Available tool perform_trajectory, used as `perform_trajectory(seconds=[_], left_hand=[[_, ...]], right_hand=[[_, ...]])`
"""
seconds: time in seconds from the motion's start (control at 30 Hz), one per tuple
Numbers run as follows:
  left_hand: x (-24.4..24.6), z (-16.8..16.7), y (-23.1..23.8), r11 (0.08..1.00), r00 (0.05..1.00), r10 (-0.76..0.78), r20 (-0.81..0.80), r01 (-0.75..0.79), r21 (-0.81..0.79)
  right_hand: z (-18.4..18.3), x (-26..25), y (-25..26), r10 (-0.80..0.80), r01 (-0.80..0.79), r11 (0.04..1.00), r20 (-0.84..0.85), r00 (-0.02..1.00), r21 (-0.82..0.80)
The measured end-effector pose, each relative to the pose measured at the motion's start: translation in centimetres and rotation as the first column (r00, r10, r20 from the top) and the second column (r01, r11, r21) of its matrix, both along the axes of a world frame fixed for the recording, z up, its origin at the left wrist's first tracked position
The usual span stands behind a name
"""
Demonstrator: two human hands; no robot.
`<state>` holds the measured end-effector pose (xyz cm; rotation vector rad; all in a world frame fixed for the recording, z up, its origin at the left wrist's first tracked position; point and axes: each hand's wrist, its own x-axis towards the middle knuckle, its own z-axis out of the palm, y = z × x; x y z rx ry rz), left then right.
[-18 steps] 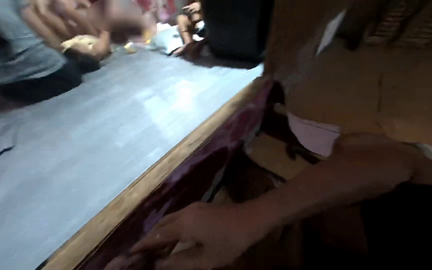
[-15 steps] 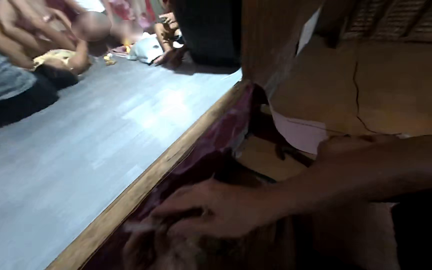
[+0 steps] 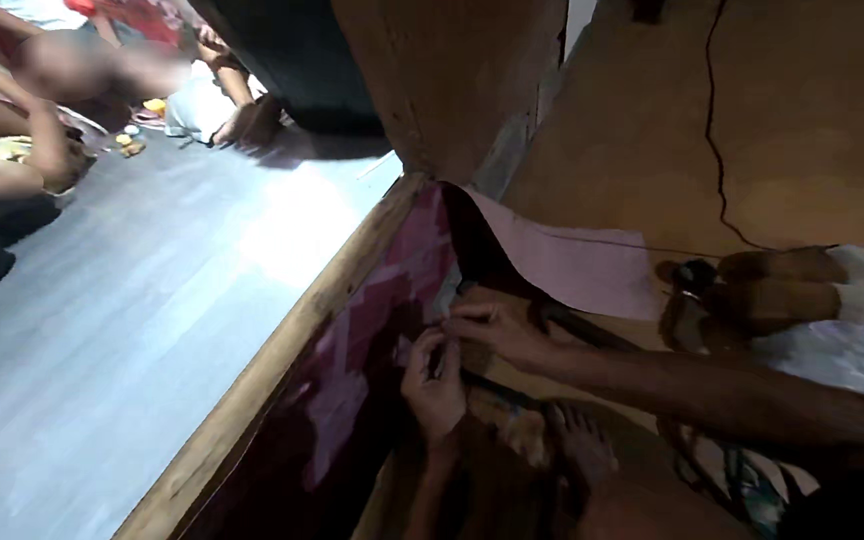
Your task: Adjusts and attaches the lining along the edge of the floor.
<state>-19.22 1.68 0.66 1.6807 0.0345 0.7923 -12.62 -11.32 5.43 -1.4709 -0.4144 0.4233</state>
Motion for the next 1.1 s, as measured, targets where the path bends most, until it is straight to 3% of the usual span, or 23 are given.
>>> perform_trajectory(seconds=[0.03,0.1,0.17,0.23,0.33,0.37,0.43,0.6,0.8,0.97,1.03,1.1], left_hand=[[0.6,-1.1,0.5,0.994,0.999,-0.028,-0.042,0.033,0.106],[1.9,-2.0,2.0,0.915,0.991,-0.072,-0.113,0.111,0.389],[4.0,-1.4,3.4,0.719,0.973,-0.096,-0.212,0.215,0.661],[7.1,-0.9,4.3,0.452,0.940,-0.128,-0.316,0.339,0.825],[12.4,-1.7,4.9,0.077,0.913,-0.136,-0.386,0.398,0.914],[14.0,-2.2,5.0,-0.019,0.907,-0.124,-0.402,0.403,0.915],[16.7,-2.8,4.9,-0.154,0.891,-0.087,-0.445,0.430,0.890],[21.1,-4.0,3.7,-0.351,0.853,-0.069,-0.517,0.464,0.813],[27.6,-3.7,1.8,-0.488,0.857,-0.186,-0.481,0.344,0.802],[30.3,-2.2,-1.6,-0.585,0.788,-0.101,-0.608,0.447,0.677],[31.1,-1.9,-2.9,-0.580,0.725,0.031,-0.688,0.574,0.578],[31.8,-1.2,-4.9,-0.496,0.621,0.283,-0.731,0.747,0.443]], right_hand=[[-1.9,1.3,-0.5,-0.041,0.040,0.998,-0.007,0.999,-0.050],[-6.5,4.4,-2.0,-0.023,0.062,0.960,0.144,0.989,-0.272],[-11.1,7.4,-3.0,0.104,0.054,0.850,0.267,0.958,-0.524],[-15.0,9.7,-3.3,0.139,0.064,0.755,0.255,0.957,-0.652],[-16.7,12.2,-3.4,-0.019,0.115,0.719,0.145,0.989,-0.686],[-16.3,13.0,-3.6,-0.073,0.109,0.718,0.082,0.994,-0.688],[-16.2,14.6,-4.3,-0.167,0.197,0.735,0.108,0.980,-0.649],[-13.8,15.6,-6.2,-0.298,0.429,0.662,0.310,0.903,-0.614],[-14.7,20.4,-9.6,-0.034,0.375,0.628,0.457,0.889,-0.681],[-14.2,21.8,-11.5,0.104,0.363,0.636,0.541,0.835,-0.681],[-14.7,22.0,-11.3,0.146,0.314,0.629,0.505,0.851,-0.711],[-13.8,22.0,-11.0,0.185,0.155,0.618,0.333,0.925,-0.771]])
